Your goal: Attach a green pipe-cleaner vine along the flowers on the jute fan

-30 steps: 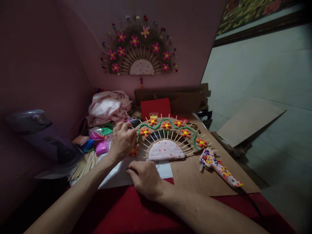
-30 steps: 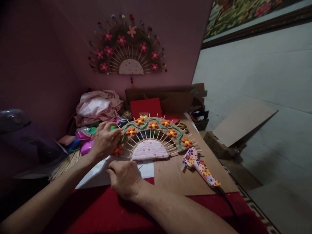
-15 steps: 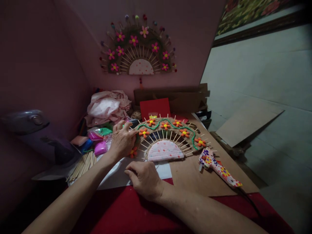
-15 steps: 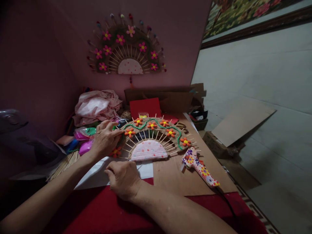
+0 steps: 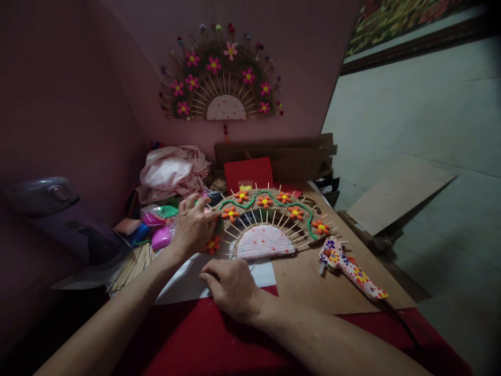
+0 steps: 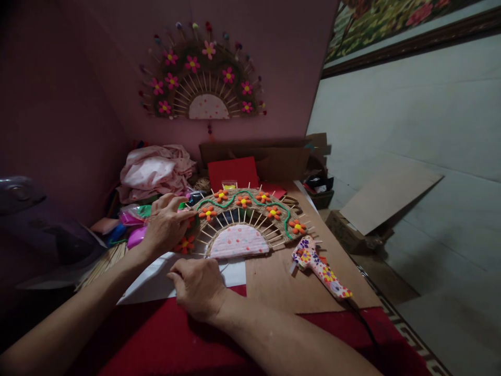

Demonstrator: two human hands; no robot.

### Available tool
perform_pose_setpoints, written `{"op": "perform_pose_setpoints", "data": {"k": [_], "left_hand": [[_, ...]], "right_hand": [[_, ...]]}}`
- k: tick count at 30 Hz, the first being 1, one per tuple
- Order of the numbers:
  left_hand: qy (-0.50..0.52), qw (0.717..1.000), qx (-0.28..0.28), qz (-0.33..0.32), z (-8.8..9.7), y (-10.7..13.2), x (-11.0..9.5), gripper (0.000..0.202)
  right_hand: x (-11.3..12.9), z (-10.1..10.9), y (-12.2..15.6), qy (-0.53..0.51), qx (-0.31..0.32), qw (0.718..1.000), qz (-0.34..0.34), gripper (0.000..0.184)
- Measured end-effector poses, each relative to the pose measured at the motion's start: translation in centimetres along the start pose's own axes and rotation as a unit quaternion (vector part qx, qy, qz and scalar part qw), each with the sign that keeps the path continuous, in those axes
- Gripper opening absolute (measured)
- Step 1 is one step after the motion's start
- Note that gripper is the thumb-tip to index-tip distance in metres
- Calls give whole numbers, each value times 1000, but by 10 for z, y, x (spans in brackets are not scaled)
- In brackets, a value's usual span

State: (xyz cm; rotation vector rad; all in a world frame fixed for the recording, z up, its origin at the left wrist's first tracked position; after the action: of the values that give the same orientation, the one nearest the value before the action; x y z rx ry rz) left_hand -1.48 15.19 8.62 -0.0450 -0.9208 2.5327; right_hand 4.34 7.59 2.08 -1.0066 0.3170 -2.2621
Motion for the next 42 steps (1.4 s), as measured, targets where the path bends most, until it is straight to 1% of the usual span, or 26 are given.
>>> {"op": "perform_pose_setpoints", "data": {"k": [5, 13, 20, 26, 31, 39, 42], "left_hand": [[12, 999, -19, 28, 6, -4, 6, 25], [-6, 1000, 3, 14, 0, -2, 1, 21], [5, 999, -12, 33, 7, -11, 4, 25], [4, 999, 25, 25, -7, -16, 0, 26], [5, 999, 2, 38, -7, -23, 5, 27], [17, 999, 21, 43, -19, -28, 7, 27], [43, 996, 14, 73, -19, -30, 14, 25]], "right_hand": [[1, 1, 0, -3, -3, 1000, 2, 12], [0, -1, 0, -2, 4, 1000, 0, 12], [0, 0, 1, 3, -6, 1000, -1, 12], [1, 2, 0, 6, 0, 1000, -4, 13], [1, 2, 0, -3, -1, 1000, 2, 12], [1, 1, 1, -2, -10, 1000, 4, 12], [0, 0, 1, 1, -11, 1000, 3, 12]]}}
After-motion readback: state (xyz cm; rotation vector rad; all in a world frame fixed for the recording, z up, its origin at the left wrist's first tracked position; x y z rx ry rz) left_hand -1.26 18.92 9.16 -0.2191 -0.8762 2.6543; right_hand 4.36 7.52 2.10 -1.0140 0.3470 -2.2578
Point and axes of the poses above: each hand's wrist, its own y-axis away from the middle knuckle, its own z-axis out of the back of the hand, x = y × z, the point moved 9 cm from there along -y, towards the middle knuckle
